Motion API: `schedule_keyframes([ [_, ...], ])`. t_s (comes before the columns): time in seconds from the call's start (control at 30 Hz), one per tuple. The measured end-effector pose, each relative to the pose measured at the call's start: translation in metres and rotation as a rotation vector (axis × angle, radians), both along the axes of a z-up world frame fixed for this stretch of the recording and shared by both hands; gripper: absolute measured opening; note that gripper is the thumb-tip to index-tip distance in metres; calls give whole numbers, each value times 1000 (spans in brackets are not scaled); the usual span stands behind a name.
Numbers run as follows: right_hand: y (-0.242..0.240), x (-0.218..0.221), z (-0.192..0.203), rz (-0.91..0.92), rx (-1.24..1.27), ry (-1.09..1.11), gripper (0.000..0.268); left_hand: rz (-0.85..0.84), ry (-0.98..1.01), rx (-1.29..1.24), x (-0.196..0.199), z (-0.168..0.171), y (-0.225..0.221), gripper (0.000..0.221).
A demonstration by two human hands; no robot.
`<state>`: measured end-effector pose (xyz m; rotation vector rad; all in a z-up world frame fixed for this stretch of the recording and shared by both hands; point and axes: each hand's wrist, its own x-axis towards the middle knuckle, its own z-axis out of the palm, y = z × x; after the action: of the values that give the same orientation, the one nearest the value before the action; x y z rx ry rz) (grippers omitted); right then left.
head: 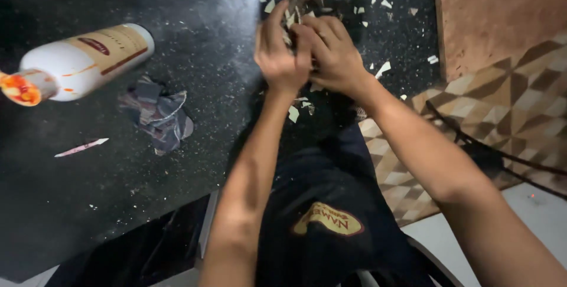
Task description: The person gathers chocolate shavings from a countertop, transfers them into a plastic container, and then chops the shavings into smaller pieces using a knife. A coworker is visible nearby handling a tray of pastries.
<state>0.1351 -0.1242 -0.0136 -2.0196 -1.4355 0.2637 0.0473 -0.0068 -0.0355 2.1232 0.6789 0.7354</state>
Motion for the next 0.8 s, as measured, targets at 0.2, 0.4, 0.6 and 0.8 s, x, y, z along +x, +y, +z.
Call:
schedule_keyframes([
  [0.2, 20, 23, 0, -15, 70, 84, 51, 198, 37, -164, 41, -12, 35, 38],
  [0.4, 2, 23, 24, -128, 44, 248, 20, 234, -21, -611, 41, 47, 53, 60],
  [0.6, -5, 47, 56, -141, -71, 215, 41, -179, -100, -295, 39, 21, 65, 41],
  [0.8, 7, 20, 25, -36, 22, 131, 86, -217, 18, 6, 22, 31, 25, 41],
])
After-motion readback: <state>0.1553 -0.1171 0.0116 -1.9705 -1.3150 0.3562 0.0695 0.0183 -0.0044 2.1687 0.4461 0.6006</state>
